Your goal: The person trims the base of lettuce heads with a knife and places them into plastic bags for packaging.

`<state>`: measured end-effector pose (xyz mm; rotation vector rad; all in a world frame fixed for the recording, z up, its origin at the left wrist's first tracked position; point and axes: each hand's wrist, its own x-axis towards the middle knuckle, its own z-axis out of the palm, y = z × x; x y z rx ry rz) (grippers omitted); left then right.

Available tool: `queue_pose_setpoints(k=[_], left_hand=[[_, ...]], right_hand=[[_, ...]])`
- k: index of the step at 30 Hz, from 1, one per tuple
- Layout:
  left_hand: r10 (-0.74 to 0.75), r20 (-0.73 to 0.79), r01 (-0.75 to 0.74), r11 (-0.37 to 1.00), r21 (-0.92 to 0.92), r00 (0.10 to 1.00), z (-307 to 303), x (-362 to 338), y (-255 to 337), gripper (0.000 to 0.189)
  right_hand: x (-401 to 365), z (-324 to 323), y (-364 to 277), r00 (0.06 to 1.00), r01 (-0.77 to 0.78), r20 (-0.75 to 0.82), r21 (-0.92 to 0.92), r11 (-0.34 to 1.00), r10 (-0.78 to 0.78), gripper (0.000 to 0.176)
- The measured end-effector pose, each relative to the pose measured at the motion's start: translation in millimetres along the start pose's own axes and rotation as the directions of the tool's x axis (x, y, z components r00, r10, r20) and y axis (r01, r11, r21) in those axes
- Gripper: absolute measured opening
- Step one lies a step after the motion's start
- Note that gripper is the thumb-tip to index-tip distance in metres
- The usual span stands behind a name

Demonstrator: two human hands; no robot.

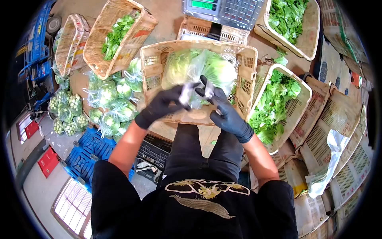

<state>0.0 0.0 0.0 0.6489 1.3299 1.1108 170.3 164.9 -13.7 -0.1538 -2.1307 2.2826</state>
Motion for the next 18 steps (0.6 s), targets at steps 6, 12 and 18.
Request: queue_pose_setpoints(k=[6, 12, 18], left_hand=[[0.258, 0.131, -0.288, 0.89, 0.355, 0.957, 22, -8, 6, 0.018], [-0.148, -0.11, 0.185, 0.78, 0.598, 0.983, -75, -31, -29, 0.038], [-0.297, -0.035, 0.277, 0.923, -0.269, 0.954, -40, 5, -39, 0.026]], right_hand=[[24, -12, -1, 0.973, -0.1, 0.221, 0.124, 0.987, 0.071, 0.073], [-3, -74, 102, 0.905, -0.211, 0.286, -0.341, 0.916, 0.314, 0.043], [-9, -43, 75, 0.913, -0.044, 0.266, -0.691, 0.721, 0.311, 0.038]])
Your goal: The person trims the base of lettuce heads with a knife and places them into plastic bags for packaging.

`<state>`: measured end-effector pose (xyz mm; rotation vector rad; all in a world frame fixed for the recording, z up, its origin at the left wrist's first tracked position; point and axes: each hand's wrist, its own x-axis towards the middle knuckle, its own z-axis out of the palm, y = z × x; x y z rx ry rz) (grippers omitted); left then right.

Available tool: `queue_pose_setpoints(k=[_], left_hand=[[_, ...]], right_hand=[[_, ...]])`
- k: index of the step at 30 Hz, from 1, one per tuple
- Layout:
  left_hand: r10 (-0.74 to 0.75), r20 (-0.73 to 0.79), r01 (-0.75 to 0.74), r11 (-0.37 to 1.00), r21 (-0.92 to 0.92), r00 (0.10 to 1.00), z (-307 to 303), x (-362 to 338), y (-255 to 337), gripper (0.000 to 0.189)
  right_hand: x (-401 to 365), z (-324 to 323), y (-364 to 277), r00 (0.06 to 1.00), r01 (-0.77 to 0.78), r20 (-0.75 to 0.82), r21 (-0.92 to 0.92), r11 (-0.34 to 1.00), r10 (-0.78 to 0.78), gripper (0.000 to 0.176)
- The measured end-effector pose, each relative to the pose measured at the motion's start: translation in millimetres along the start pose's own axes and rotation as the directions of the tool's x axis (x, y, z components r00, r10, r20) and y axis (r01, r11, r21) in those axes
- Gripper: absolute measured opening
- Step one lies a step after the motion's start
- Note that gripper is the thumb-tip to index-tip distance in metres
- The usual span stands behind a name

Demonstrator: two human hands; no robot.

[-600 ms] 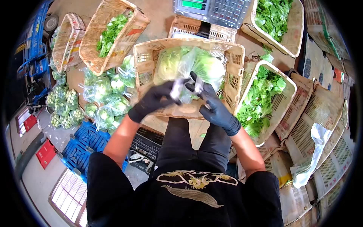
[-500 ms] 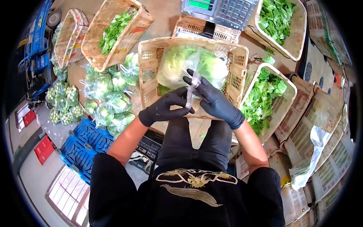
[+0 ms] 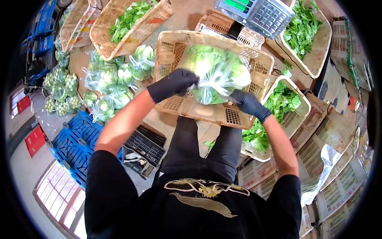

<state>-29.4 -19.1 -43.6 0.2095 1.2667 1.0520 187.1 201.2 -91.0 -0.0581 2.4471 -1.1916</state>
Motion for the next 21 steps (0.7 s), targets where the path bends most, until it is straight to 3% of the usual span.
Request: queue_pose_setpoints(k=[1, 2, 3, 4, 5, 7, 9, 11, 13, 15, 17, 18, 19, 20, 21], left_hand=[[0.009, -0.056, -0.034, 0.885, -0.463, 0.998, 11, 3, 8, 0.025], [0.063, -0.099, -0.113, 0.733, -0.671, 0.993, 18, 16, 13, 0.023], [0.112, -0.147, -0.184, 0.525, -0.831, 0.983, 23, 37, 20, 0.021], [0.047, -0.159, -0.164, 0.409, -0.898, 0.986, 16, 77, 9, 0.02], [-0.023, -0.164, -0.15, 0.281, -0.948, 0.986, 13, 108, -6, 0.02], [-0.064, -0.303, -0.26, 0.364, -0.894, 0.951, 26, 114, 8, 0.019], [0.12, -0.254, -0.28, 0.388, -0.878, 0.96, 36, 54, 46, 0.019], [0.317, -0.209, -0.328, 0.39, -0.86, 0.925, 23, -43, 62, 0.019], [0.47, -0.373, -0.563, 0.374, -0.737, 0.8, -6, -144, 53, 0.018], [0.46, -0.523, -0.684, 0.321, -0.655, 0.717, -30, -242, 22, 0.014], [0.492, -0.632, -0.797, 0.292, -0.528, 0.599, -48, -342, -6, 0.012], [0.537, -0.671, -0.859, 0.323, -0.396, 0.512, -54, -380, -19, 0.011], [0.602, -0.685, -0.909, 0.331, -0.254, 0.411, -62, -410, -37, 0.01], [0.554, -0.786, -0.847, 0.527, 0.076, 0.274, -67, -439, -44, 0.011], [0.544, -0.833, -0.637, 0.68, 0.364, 0.105, -73, -463, -49, 0.013]], right_hand=[[-8, 17, -4, 0.977, 0.15, -0.152, -0.028, 0.988, -0.153, 0.03], [-12, 30, -21, 0.986, 0.129, -0.112, 0.019, 0.991, -0.126, 0.029], [-22, 43, -59, 0.991, -0.015, -0.119, 0.379, 0.925, 0.065, 0.032], [-24, 52, -99, 0.955, 0.231, -0.265, 0.373, 0.898, -0.136, 0.032], [-19, 17, -151, 0.942, 0.3, -0.229, 0.254, 0.919, -0.245, 0.031], [-19, -11, -172, 0.897, 0.358, -0.329, 0.148, 0.922, -0.296, 0.017], [-29, -15, -207, 0.908, 0.382, -0.268, 0.22, 0.897, -0.321, 0.019], [-24, -31, -266, 0.906, 0.422, -0.108, 0.288, 0.86, -0.409, 0.018], [-9, -40, -319, 0.88, 0.451, 0.077, 0.174, 0.875, -0.469, 0.038], [19, -37, -374, 0.844, 0.522, 0.046, 0.154, 0.839, -0.534, 0.037], [28, -31, -410, 0.846, 0.534, 0.031, -0.066, 0.843, -0.533, 0.044], [23, -28, -416, 0.9, 0.435, 0.005, -0.098, 0.895, -0.437, 0.055], [42, -27, -454, 0.866, 0.484, -0.083, -0.108, 0.869, -0.493, 0.06], [43, -24, -462, 0.899, 0.417, -0.128, -0.033, 0.908, -0.418, 0.061], [41, -21, -464, 0.925, 0.35, -0.172, 0.04, 0.936, -0.339, 0.063]])
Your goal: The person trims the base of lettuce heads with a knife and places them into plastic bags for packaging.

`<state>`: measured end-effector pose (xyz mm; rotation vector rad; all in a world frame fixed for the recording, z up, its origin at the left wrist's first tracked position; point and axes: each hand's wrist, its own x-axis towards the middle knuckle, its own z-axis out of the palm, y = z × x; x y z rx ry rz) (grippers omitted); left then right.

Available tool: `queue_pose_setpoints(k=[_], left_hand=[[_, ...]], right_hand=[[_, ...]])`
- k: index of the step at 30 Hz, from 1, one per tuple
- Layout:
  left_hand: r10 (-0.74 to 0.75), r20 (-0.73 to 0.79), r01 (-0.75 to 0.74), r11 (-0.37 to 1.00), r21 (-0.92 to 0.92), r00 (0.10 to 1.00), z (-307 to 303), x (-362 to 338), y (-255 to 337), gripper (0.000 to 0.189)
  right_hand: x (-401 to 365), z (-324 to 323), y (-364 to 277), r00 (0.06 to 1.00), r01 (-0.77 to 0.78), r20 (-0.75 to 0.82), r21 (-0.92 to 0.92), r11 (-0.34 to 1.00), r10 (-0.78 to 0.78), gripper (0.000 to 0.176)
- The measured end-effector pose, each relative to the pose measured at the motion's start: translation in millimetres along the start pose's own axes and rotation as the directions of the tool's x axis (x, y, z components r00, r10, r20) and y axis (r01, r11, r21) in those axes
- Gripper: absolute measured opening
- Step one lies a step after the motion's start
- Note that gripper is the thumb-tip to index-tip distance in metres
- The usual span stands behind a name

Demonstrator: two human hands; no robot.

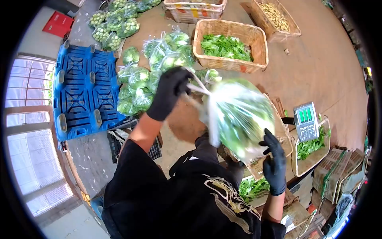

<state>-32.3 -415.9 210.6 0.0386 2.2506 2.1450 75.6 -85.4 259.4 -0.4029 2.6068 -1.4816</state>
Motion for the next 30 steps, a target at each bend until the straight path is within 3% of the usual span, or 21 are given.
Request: queue_pose_setpoints(k=[2, 4, 5, 7, 8, 9, 11, 13, 14, 15, 16, 17, 18, 19, 20, 21, 23, 25, 26, 28, 30], left_hand=[[0.314, 0.002, -0.285, 0.859, 0.425, 0.95, -42, 18, 1, 0.019], [0.038, -0.126, -0.026, 0.994, 0.102, 0.991, -69, 51, -16, 0.018], [0.229, -0.055, -0.192, 0.905, 0.379, 0.972, -91, 73, -56, 0.017], [-0.096, -0.223, 0.152, 0.957, 0.247, 0.97, -127, 112, -134, 0.014], [-0.254, -0.295, 0.308, 0.939, 0.153, 0.921, -142, 132, -173, 0.013], [-0.264, -0.244, 0.301, 0.945, 0.128, 0.933, -179, 151, -246, 0.015], [-0.261, -0.256, 0.341, 0.872, 0.351, 0.931, -206, 158, -288, 0.027], [-0.073, -0.318, 0.279, 0.687, 0.671, 0.945, -202, 156, -286, 0.039], [0.009, -0.31, 0.24, 0.61, 0.755, 0.951, -186, 153, -284, 0.046], [0.031, -0.27, 0.198, 0.598, 0.777, 0.962, -167, 155, -283, 0.053], [0.143, -0.055, -0.016, 0.452, 0.892, 0.988, -123, 167, -293, 0.053], [-0.04, 0.106, -0.065, 0.565, 0.823, 0.994, -77, 171, -291, 0.048], [-0.294, 0.103, 0.196, 0.82, 0.537, 0.95, -19, 167, -296, 0.042], [-0.276, 0.346, 0.017, 0.802, 0.597, 0.897, 37, 169, -305, 0.041], [-0.261, 0.559, -0.177, 0.772, 0.61, 0.787, 90, 169, -305, 0.04], [-0.23, 0.64, -0.221, 0.809, 0.544, 0.733, 154, 135, -279, 0.04], [-0.14, 0.8, -0.389, 0.816, 0.427, 0.584, 261, 66, -220, 0.04], [-0.193, 0.847, -0.342, 0.853, 0.394, 0.495, 335, 10, -188, 0.038], [-0.186, 0.879, -0.386, 0.844, 0.371, 0.438, 365, -10, -182, 0.038], [-0.173, 0.907, -0.465, 0.812, 0.352, 0.385, 420, -66, -151, 0.038], [-0.137, 0.947, -0.476, 0.838, 0.268, 0.291, 465, -107, -134, 0.038]], right_hand=[[-8, 7, 7, 0.995, -0.101, 0.001, 0.148, 0.984, 0.102, 0.064], [-38, 13, 32, 0.986, -0.131, 0.01, 0.66, 0.74, 0.165, 0.056], [-60, 18, 44, 0.956, -0.232, 0.042, 0.716, 0.658, 0.292, 0.047], [-95, 40, 39, 0.882, -0.305, -0.02, 0.738, 0.602, 0.472, 0.045], [-115, 55, 45, 0.892, -0.263, -0.071, 0.72, 0.642, 0.445, 0.045], [-140, 65, 61, 0.849, -0.303, -0.146, 0.651, 0.695, 0.507, 0.048], [-178, 91, 59, 0.688, -0.148, -0.248, 0.872, 0.466, 0.682, 0.04], [-214, 106, 71, 0.592, -0.086, -0.25, 0.926, 0.369, 0.766, 0.034], [-221, 99, 62, 0.535, -0.08, -0.416, 0.841, 0.535, 0.735, 0.027], [-231, 88, 55, 0.475, -0.073, -0.408, 0.865, 0.497, 0.78, 0.023], [-232, 75, 44, 0.408, -0.08, -0.388, 0.886, 0.456, 0.826, 0.021], [-249, 78, 59, 0.343, -0.155, -0.484, 0.816, 0.557, 0.805, 0.021], [-271, 81, 80, 0.282, -0.247, -0.567, 0.736, 0.63, 0.774, 0.022], [-300, 72, 93, 0.191, -0.037, -0.616, 0.773, 0.633, 0.764, 0.021], [-345, 68, 118, 0.003, -0.196, -0.598, 0.786, 0.587, 0.802, 0.019], [-390, 41, 124, -0.158, -0.437, -0.636, 0.731, 0.524, 0.755, 0.016], [-510, 17, 166, -0.224, -0.637, -0.908, 0.411, 0.652, 0.354, 0.013], [-590, -53, 145, -0.197, -0.964, -0.964, 0.223, 0.144, 0.179, 0.017], [-625, -81, 146, -0.147, -0.988, -0.956, 0.153, 0.004, 0.256, 0.026], [-689, -123, 179, -0.079, -0.979, -0.983, 0.045, -0.197, 0.165, 0.027], [-744, -155, 220, -0.036, -0.866, -0.953, -0.121, -0.485, 0.301, 0.025]])
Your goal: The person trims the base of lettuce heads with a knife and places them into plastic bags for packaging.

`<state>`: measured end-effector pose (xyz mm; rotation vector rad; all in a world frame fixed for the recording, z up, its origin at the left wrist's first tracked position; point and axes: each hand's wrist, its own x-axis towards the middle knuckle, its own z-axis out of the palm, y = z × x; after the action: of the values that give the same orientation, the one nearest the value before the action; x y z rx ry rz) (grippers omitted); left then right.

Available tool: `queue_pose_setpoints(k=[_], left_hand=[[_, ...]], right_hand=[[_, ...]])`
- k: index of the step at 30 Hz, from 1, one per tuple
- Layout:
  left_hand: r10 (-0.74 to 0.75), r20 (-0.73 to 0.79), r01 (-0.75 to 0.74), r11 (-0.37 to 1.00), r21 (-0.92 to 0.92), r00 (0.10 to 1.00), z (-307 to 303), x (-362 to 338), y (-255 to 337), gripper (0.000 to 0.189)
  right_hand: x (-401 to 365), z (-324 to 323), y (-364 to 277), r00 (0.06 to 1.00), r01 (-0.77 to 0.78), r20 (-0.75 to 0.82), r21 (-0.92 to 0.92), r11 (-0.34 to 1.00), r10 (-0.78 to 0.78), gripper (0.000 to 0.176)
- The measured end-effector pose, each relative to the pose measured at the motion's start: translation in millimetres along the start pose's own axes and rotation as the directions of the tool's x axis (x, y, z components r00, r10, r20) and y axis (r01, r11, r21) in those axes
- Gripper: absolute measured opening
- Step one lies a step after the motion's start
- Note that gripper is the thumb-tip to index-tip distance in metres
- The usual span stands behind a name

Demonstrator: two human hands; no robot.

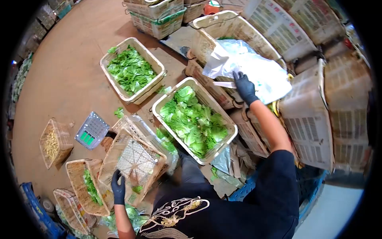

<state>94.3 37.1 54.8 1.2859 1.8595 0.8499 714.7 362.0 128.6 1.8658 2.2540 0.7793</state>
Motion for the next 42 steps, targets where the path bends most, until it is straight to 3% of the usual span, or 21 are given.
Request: queue_pose_setpoints(k=[3, 5, 7, 8, 9, 10, 13, 14, 18, 20, 21, 22, 23, 24, 26, 29, 34, 35, 37, 38, 42], left_hand=[[0.075, 0.047, -0.074, 0.997, -0.004, 0.996, 46, 30, 83, 0.036], [-0.036, 0.068, 0.053, 0.961, -0.27, 0.997, 84, 52, 127, 0.033], [-0.181, 0.287, 0.323, 0.736, -0.595, 0.941, 127, 75, 167, 0.033], [-0.162, 0.456, 0.462, 0.557, -0.69, 0.875, 154, 87, 190, 0.037], [-0.161, 0.634, 0.647, 0.327, -0.689, 0.756, 181, 101, 211, 0.042], [0.038, 0.684, 0.646, 0.295, -0.704, 0.729, 201, 111, 234, 0.044], [0.104, 0.682, 0.466, 0.656, -0.594, 0.724, 219, 140, 300, 0.044], [-0.15, 0.726, 0.622, 0.647, -0.441, 0.671, 212, 140, 314, 0.04], [0.012, 0.21, 0.099, 0.855, -0.509, 0.978, 182, 131, 260, 0.017], [0.113, -0.013, -0.106, 0.878, -0.467, 0.994, 124, 115, 242, 0.017], [-0.014, -0.037, -0.009, 0.835, -0.55, 0.999, 89, 91, 265, 0.016], [-0.079, 0.031, 0.083, 0.834, -0.546, 0.996, 49, 77, 260, 0.015], [-0.031, 0.109, 0.091, 0.789, -0.608, 0.994, 10, 64, 258, 0.013], [-0.17, -0.155, 0.036, 0.778, -0.627, 0.973, -10, 39, 273, 0.011], [-0.277, -0.318, 0.028, 0.792, -0.61, 0.907, -65, 5, 261, 0.012], [-0.252, -0.514, -0.064, 0.853, -0.519, 0.82, -141, -38, 203, 0.013], [-0.449, -0.577, -0.088, 0.733, -0.675, 0.683, -190, -125, 210, 0.015], [-0.431, -0.54, -0.13, 0.682, -0.719, 0.723, -197, -140, 185, 0.015], [-0.424, -0.525, -0.2, 0.605, -0.771, 0.738, -202, -162, 157, 0.016], [-0.439, -0.549, -0.238, 0.585, -0.776, 0.711, -203, -172, 154, 0.016], [-0.391, -0.449, -0.197, 0.537, -0.82, 0.804, -226, -207, 107, 0.027]], right_hand=[[53, 38, 40, 0.988, 0.03, 0.149, 0.1, 0.995, -0.044, 0.011], [72, 27, 52, 0.968, 0.055, 0.215, 0.325, 0.944, -0.13, 0.009], [66, 6, 22, 0.96, 0.072, 0.194, 0.529, 0.846, -0.204, 0.012], [51, -11, -3, 0.958, 0.07, 0.141, 0.734, 0.676, -0.252, 0.017], [33, -51, -32, 0.923, -0.119, 0.259, 0.895, 0.43, -0.285, 0.019], [8, -44, -68, 0.926, 0.213, -0.058, 0.894, 0.393, -0.372, 0.02], [-46, -137, -135, 0.798, 0.234, -0.071, 0.952, 0.199, -0.599, 0.018], [-66, -137, -150, 0.781, 0.369, -0.353, 0.926, -0.076, -0.516, 0.019], [-101, -181, -170, 0.831, 0.096, -0.253, 0.942, -0.321, -0.495, 0.023], [-95, -164, -165, 0.966, -0.02, -0.099, 0.893, -0.449, -0.241, 0.023], [-87, -149, -156, 0.99, -0.103, 0.066, 0.947, -0.304, -0.127, 0.023], [-70, -136, -153, 0.995, -0.085, 0.095, 0.94, -0.331, 0.013, 0.024], [-54, -122, -152, 0.979, -0.204, 0.195, 0.896, -0.394, -0.065, 0.029], [-45, -113, -162, 0.946, -0.323, 0.282, 0.838, -0.44, -0.157, 0.034], [-34, -105, -213, 0.905, -0.419, 0.269, 0.694, -0.585, -0.329, 0.048], [-32, -176, -284, 0.962, -0.168, -0.065, 0.629, -0.76, -0.266, 0.059], [-50, -241, -303, 0.762, -0.514, -0.266, 0.307, -0.801, -0.59, 0.051], [-54, -262, -305, 0.804, -0.401, -0.247, 0.448, -0.799, -0.542, 0.052], [-61, -306, -303, 0.697, -0.207, -0.287, 0.797, -0.568, -0.657, 0.033], [-64, -304, -322, 0.678, 0.1, -0.483, 0.808, -0.581, -0.554, 0.023], [-83, -328, -336, 0.657, -0.293, -0.252, 0.783, -0.549, -0.71, 0.017]])
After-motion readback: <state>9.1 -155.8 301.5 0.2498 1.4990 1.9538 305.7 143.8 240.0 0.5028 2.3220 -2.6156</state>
